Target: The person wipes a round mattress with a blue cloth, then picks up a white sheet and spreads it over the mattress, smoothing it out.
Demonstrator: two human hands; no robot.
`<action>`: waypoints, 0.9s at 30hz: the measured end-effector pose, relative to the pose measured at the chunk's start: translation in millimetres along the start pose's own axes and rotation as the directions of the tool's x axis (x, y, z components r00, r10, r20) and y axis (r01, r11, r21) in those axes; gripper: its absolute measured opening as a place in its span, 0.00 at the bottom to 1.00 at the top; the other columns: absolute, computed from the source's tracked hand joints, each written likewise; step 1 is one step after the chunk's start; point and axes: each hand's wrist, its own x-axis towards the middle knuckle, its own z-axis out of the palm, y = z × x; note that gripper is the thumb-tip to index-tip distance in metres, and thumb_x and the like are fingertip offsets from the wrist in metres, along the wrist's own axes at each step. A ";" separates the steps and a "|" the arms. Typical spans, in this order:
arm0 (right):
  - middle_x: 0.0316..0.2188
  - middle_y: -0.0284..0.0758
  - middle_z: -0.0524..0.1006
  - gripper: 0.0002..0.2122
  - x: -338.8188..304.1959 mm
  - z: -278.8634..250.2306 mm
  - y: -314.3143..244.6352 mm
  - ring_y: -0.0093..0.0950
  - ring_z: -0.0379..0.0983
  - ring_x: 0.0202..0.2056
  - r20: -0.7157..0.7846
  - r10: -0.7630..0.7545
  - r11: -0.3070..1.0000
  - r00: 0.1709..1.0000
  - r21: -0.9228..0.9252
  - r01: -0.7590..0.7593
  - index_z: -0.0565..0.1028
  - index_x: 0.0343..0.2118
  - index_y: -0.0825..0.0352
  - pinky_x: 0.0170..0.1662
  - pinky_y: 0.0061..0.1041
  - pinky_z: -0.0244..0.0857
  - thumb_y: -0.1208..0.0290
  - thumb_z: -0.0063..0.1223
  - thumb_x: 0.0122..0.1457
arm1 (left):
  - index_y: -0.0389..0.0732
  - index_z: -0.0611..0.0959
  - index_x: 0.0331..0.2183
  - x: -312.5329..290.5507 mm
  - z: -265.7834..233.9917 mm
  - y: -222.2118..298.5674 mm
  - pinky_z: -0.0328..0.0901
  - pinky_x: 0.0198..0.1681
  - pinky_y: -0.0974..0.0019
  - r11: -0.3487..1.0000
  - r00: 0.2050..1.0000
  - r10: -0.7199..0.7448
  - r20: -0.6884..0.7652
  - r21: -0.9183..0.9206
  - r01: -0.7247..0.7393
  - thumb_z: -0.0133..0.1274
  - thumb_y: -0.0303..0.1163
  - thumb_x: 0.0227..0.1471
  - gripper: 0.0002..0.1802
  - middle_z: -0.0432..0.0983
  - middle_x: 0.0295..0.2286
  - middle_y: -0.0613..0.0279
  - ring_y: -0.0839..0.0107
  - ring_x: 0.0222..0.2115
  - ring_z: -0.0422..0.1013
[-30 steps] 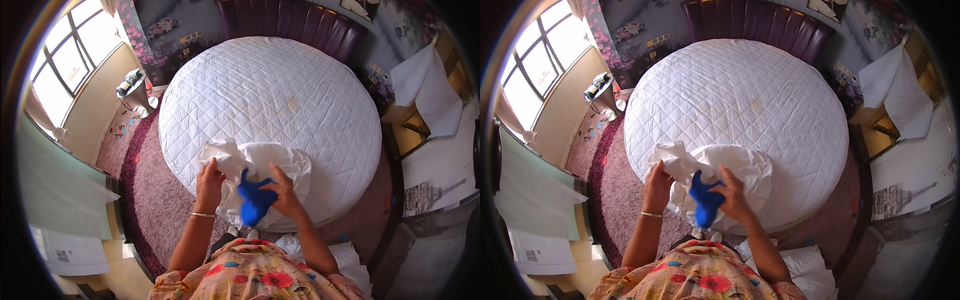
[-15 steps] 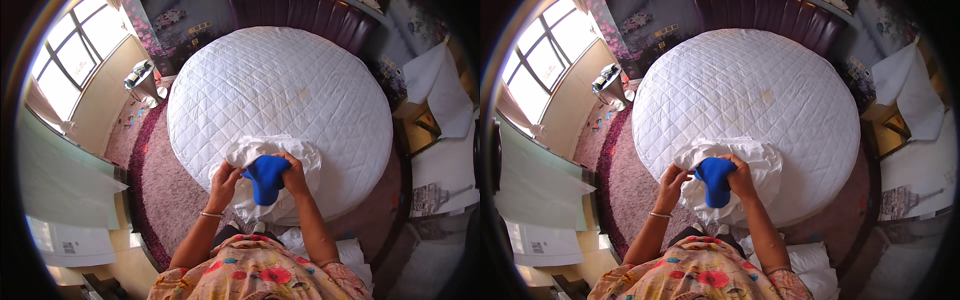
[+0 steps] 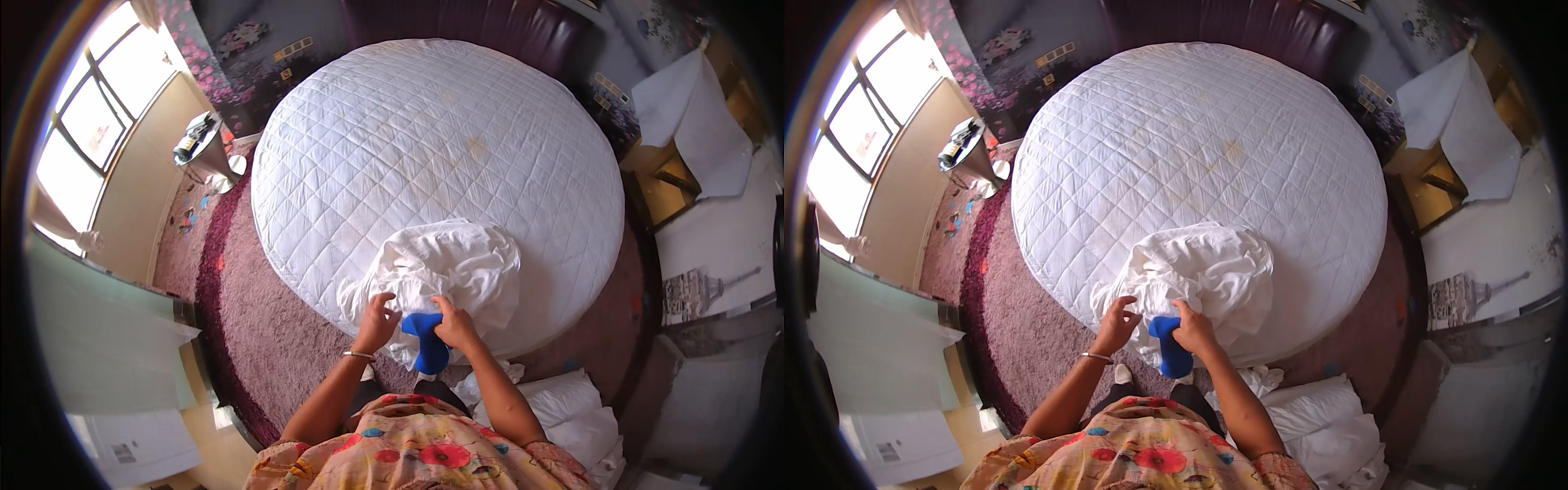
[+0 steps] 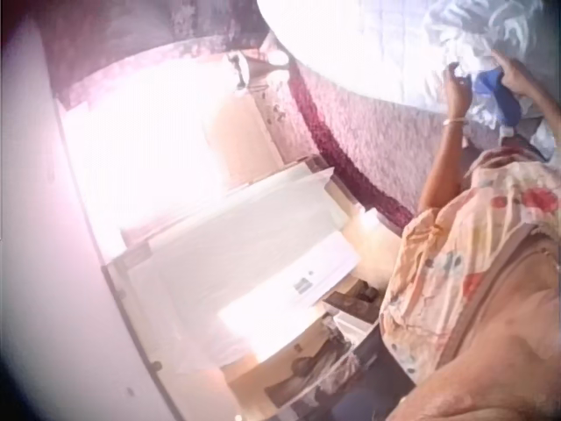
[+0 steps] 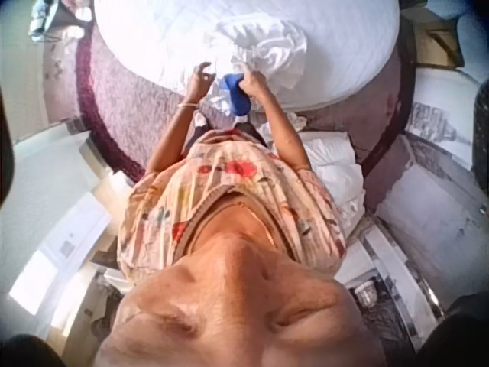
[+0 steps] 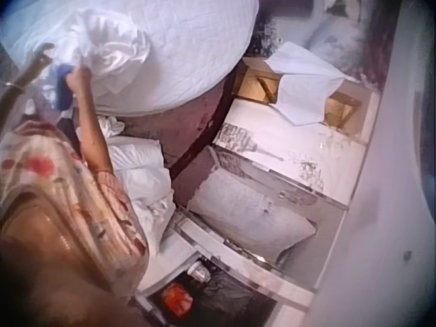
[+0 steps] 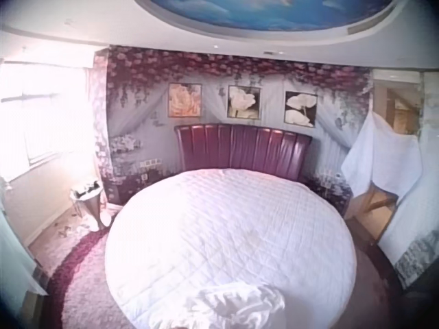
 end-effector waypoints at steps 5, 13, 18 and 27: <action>0.35 0.56 0.75 0.41 -19.7 46.2 37.7 0.54 0.73 0.37 0.085 0.310 0.948 0.947 0.048 -0.315 0.52 0.62 0.67 0.42 0.45 0.66 0.73 0.51 0.40 | 0.46 0.51 0.62 25.0 37.2 -35.8 0.67 0.45 0.51 0.932 0.954 -0.022 0.299 0.351 -0.088 0.64 0.33 0.36 0.54 0.41 0.61 0.35 0.39 0.46 0.67; 0.33 0.48 0.77 0.44 -31.8 71.7 49.9 0.44 0.75 0.37 0.137 0.379 0.919 0.915 0.055 -0.389 0.49 0.64 0.67 0.42 0.34 0.67 0.75 0.55 0.40 | 0.41 0.71 0.50 51.4 109.8 -120.3 0.68 0.42 0.51 0.978 0.941 -0.099 0.324 0.209 0.031 0.59 0.38 0.43 0.31 0.71 0.42 0.40 0.45 0.40 0.71; 0.34 0.46 0.77 0.47 -33.9 77.0 30.6 0.44 0.75 0.37 0.048 0.423 0.886 0.905 0.190 -0.424 0.41 0.66 0.62 0.42 0.34 0.67 0.76 0.54 0.41 | 0.37 0.80 0.34 33.1 26.9 -80.0 0.69 0.31 0.59 0.998 0.948 0.061 0.313 -0.029 -0.054 0.53 0.33 0.51 0.10 0.78 0.26 0.48 0.54 0.28 0.76; 0.36 0.45 0.77 0.19 45.0 110.5 -130.7 0.44 0.73 0.40 -0.224 -0.075 0.934 0.972 0.327 0.147 0.74 0.40 0.65 0.43 0.36 0.67 0.81 0.49 0.41 | 0.36 0.77 0.33 32.6 -209.1 39.9 0.62 0.35 0.75 0.597 0.999 0.023 0.037 -0.802 0.016 0.47 0.27 0.57 0.06 0.75 0.29 0.68 0.80 0.30 0.69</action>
